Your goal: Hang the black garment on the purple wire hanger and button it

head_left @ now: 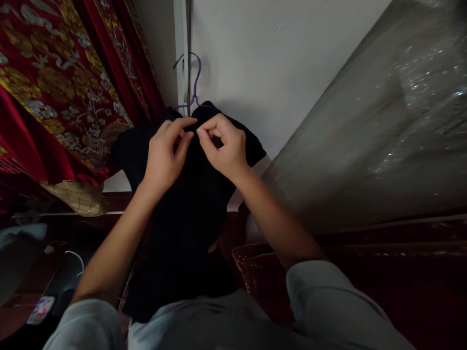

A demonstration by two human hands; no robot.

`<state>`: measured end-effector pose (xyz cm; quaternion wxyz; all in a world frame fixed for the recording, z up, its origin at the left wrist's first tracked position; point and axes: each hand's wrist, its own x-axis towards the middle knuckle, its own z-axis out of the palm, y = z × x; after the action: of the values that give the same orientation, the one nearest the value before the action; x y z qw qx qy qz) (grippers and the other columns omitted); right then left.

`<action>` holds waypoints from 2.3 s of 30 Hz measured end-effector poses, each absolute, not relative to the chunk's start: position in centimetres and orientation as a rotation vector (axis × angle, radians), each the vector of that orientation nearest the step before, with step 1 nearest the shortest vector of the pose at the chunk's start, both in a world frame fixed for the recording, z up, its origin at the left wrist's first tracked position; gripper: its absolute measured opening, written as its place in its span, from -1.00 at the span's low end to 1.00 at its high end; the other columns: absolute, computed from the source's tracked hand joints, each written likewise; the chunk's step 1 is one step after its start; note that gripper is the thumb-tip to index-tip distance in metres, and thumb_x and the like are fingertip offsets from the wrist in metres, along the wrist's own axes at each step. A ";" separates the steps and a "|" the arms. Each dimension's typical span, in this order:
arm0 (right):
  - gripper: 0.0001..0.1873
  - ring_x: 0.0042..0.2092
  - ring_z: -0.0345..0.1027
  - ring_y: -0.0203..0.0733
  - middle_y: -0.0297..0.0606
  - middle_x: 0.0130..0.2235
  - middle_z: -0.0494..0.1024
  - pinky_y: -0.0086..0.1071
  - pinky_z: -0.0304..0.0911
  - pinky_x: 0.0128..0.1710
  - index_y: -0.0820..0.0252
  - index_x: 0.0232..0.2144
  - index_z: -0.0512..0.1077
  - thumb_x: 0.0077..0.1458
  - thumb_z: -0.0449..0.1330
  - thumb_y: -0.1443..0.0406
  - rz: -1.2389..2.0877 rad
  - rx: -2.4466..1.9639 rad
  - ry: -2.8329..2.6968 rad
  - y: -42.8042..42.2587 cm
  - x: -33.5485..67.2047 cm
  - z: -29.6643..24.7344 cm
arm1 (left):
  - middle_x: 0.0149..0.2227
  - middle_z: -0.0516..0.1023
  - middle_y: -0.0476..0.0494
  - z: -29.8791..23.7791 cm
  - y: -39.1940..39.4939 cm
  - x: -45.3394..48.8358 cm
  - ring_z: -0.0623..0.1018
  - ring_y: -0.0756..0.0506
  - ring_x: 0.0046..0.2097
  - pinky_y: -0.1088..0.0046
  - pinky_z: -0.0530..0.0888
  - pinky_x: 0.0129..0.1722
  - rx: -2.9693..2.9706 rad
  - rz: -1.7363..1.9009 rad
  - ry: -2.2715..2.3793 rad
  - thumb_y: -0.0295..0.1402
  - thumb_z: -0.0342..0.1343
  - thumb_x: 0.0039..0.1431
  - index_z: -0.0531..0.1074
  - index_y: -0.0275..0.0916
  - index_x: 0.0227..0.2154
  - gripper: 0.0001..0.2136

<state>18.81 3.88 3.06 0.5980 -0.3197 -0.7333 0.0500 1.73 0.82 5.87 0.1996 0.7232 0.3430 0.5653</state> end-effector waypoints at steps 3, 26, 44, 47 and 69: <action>-0.67 -0.30 0.38 -0.23 -0.34 -0.42 0.39 -0.30 0.39 -0.16 0.09 -0.24 0.42 0.42 0.09 0.00 0.071 -0.739 -1.703 4.7 19.3 3.3 | -0.32 0.47 -0.10 7.3 3.2 1.9 0.55 -0.21 0.00 0.24 0.39 0.11 2.223 1.474 0.978 -0.34 0.25 0.35 0.49 -0.24 -0.34 -0.86; -0.84 -0.38 0.40 -0.29 -0.30 -0.37 0.52 -0.40 0.28 -0.37 0.15 -0.31 0.35 0.37 0.06 0.32 0.129 -0.505 -2.007 4.3 17.1 -6.2 | -0.61 0.17 0.05 -2.4 10.6 -18.1 0.16 -0.02 -0.47 0.33 0.19 -0.26 2.331 0.956 1.896 -0.05 0.10 0.43 0.31 -0.17 -0.57 -0.54; -0.77 -0.05 0.44 -0.04 -0.17 -0.15 0.57 -0.18 0.41 0.00 0.15 -0.18 0.46 0.13 0.18 0.19 1.076 -0.832 -1.755 0.6 14.1 -0.5 | 0.11 0.56 -0.24 2.3 0.6 -1.9 0.51 -0.23 0.20 0.12 0.44 0.23 2.280 1.213 0.780 0.12 -0.27 0.50 0.51 -0.14 0.06 -0.43; -0.89 -0.33 0.34 -0.18 -0.28 -0.41 0.45 -0.31 0.32 -0.32 0.18 -0.47 0.40 -0.03 0.24 0.26 1.206 -0.916 -1.871 0.4 16.5 2.7 | -0.06 0.65 -0.23 -0.3 1.3 -3.3 0.61 -0.23 0.01 0.18 0.55 0.02 2.205 0.786 0.861 0.16 -0.56 0.46 0.54 -0.16 -0.01 -0.22; -0.60 -0.27 0.52 0.07 -0.24 -0.52 0.42 -0.08 0.45 -0.18 0.15 -0.62 0.30 -0.11 0.48 0.21 0.357 -1.390 -1.751 11.9 24.8 -1.3 | -0.31 0.58 -0.28 3.2 4.4 -12.7 0.58 -0.26 -0.22 0.18 0.48 -0.09 2.614 0.427 1.709 -0.26 -0.02 0.27 0.37 -0.17 -0.52 -0.74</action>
<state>24.85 11.91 -1.30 0.4247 -0.5559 -0.7002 0.1428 -12.75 4.44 3.15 -0.0051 0.8293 0.5421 0.1354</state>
